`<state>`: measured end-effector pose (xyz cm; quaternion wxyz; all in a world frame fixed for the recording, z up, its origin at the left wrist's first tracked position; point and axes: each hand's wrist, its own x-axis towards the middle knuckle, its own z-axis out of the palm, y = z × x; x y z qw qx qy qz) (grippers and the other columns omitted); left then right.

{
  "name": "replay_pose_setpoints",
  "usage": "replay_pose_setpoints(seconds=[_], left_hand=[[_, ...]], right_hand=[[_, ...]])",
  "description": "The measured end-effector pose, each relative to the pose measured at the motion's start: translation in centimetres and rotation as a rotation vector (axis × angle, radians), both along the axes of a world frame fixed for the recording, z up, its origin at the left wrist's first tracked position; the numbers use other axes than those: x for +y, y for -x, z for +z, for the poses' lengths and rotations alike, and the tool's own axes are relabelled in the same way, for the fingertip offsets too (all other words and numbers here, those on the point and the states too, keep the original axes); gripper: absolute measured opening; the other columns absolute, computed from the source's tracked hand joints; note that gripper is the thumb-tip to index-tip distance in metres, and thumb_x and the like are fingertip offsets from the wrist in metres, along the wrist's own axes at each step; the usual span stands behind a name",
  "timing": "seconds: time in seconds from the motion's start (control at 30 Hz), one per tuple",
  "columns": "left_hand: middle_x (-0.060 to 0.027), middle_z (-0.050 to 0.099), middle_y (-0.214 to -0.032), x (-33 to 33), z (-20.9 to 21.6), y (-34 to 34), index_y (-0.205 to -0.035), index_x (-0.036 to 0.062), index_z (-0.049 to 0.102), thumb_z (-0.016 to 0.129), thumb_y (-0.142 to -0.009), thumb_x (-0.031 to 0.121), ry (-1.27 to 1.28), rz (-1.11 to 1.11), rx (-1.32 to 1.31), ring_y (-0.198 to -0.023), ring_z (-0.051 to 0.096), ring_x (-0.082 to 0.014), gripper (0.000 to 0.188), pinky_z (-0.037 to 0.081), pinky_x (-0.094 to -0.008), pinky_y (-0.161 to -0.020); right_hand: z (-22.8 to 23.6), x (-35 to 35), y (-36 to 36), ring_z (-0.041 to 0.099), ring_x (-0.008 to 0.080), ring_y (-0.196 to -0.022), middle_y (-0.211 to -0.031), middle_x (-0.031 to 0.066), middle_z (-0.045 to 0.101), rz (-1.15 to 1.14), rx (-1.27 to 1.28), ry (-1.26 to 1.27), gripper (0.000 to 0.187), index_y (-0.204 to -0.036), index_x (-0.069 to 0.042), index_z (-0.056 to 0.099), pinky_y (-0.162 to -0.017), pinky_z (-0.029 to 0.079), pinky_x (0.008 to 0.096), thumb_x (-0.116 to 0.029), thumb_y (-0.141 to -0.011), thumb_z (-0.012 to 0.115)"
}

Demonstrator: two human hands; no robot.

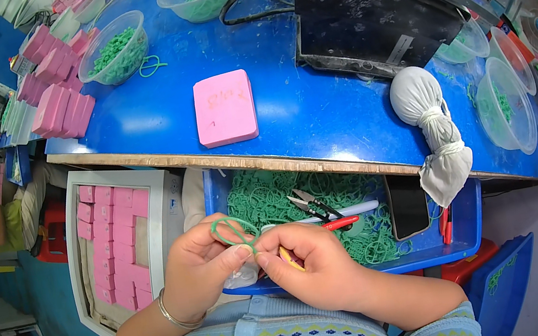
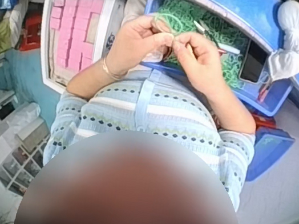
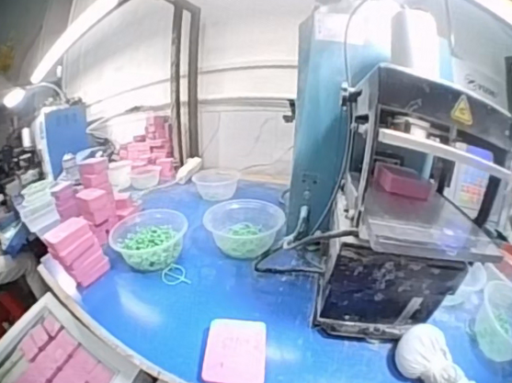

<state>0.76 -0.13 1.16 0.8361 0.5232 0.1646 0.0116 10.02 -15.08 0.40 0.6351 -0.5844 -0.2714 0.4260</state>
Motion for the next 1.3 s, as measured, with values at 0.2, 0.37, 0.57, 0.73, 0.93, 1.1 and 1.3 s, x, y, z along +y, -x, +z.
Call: replay_pose_setpoints(seconds=[0.2,0.37,0.57,0.73,0.93,1.1,1.3], left_hand=[[-0.0049,0.049,-0.085,-0.5,-0.3,-0.1,-0.084,-0.0006,0.054,0.057,-0.081,-0.001,-0.117,0.069,-0.106,-0.073,0.055,-0.0095,0.005,0.044,-0.0200,-0.057],[-0.0047,0.049,-0.084,-0.7,-0.4,-0.3,-0.084,-0.0014,0.054,0.057,-0.081,0.000,-0.153,0.076,-0.153,-0.073,0.055,-0.0098,0.004,0.044,-0.0205,-0.058],[-0.0071,0.051,-0.077,0.0,-0.4,-0.2,-0.085,0.0011,0.057,0.061,-0.071,-0.003,-0.921,0.057,-0.318,-0.068,0.053,-0.0188,0.015,0.042,-0.0291,-0.059],[-0.0102,0.054,-0.081,0.3,-0.2,0.0,-0.088,0.0019,0.058,0.059,-0.063,-0.004,-1.347,0.037,-0.681,-0.072,0.052,-0.0257,0.025,0.043,-0.0356,-0.063],[-0.0089,0.057,-0.079,-0.3,0.2,0.0,-0.087,0.0012,0.054,0.057,-0.076,-0.003,-0.532,0.114,-0.117,-0.070,0.058,-0.0157,0.011,0.047,-0.0266,-0.058],[-0.0061,0.056,-0.076,0.6,1.7,-0.3,-0.090,0.0007,0.048,0.055,-0.082,0.002,0.022,-0.132,0.221,-0.063,0.057,-0.0095,0.011,0.046,-0.0190,-0.052],[-0.0058,0.057,-0.077,0.1,1.9,-0.4,-0.094,-0.0012,0.053,0.059,-0.081,0.004,0.059,-0.180,0.242,-0.065,0.057,-0.0078,0.016,0.046,-0.0184,-0.052]], right_hand=[[-0.2,0.3,0.0,0.050,0.0083,-0.066,-0.074,0.0032,0.056,-0.010,-0.041,0.005,0.006,-0.085,-0.001,0.055,-0.059,0.040,0.0232,-0.005,-0.084,0.051],[0.0,0.5,0.0,0.052,0.0096,-0.069,-0.076,0.0040,0.056,-0.007,-0.042,-0.041,0.007,-0.082,0.000,0.053,-0.063,0.043,0.0243,-0.004,-0.084,0.049],[-0.5,0.6,-0.3,0.040,0.0061,-0.053,-0.064,0.0017,0.047,0.050,0.505,-0.037,0.011,-0.079,-0.002,0.050,-0.048,0.031,0.0194,-0.007,-0.086,0.043],[-1.2,1.2,-0.1,0.027,0.0060,-0.043,-0.058,0.0012,0.041,0.070,1.117,0.071,0.009,-0.079,-0.004,0.049,-0.038,0.018,0.0214,-0.009,-0.084,0.043],[-1.5,0.6,-0.2,0.034,0.0065,-0.048,-0.060,0.0000,0.043,0.047,0.643,0.145,0.027,-0.079,-0.003,0.052,-0.042,0.026,0.0200,-0.025,-0.092,0.042],[0.1,0.5,-1.1,0.044,0.0085,-0.062,-0.073,0.0018,0.050,-0.190,-0.002,-0.106,0.014,-0.082,-0.001,0.057,-0.055,0.036,0.0231,-0.014,-0.086,0.054],[0.3,0.9,-1.7,0.045,0.0099,-0.060,-0.066,0.0037,0.052,-0.153,-0.177,-0.032,0.010,-0.078,-0.002,0.058,-0.054,0.035,0.0240,-0.011,-0.083,0.057]])
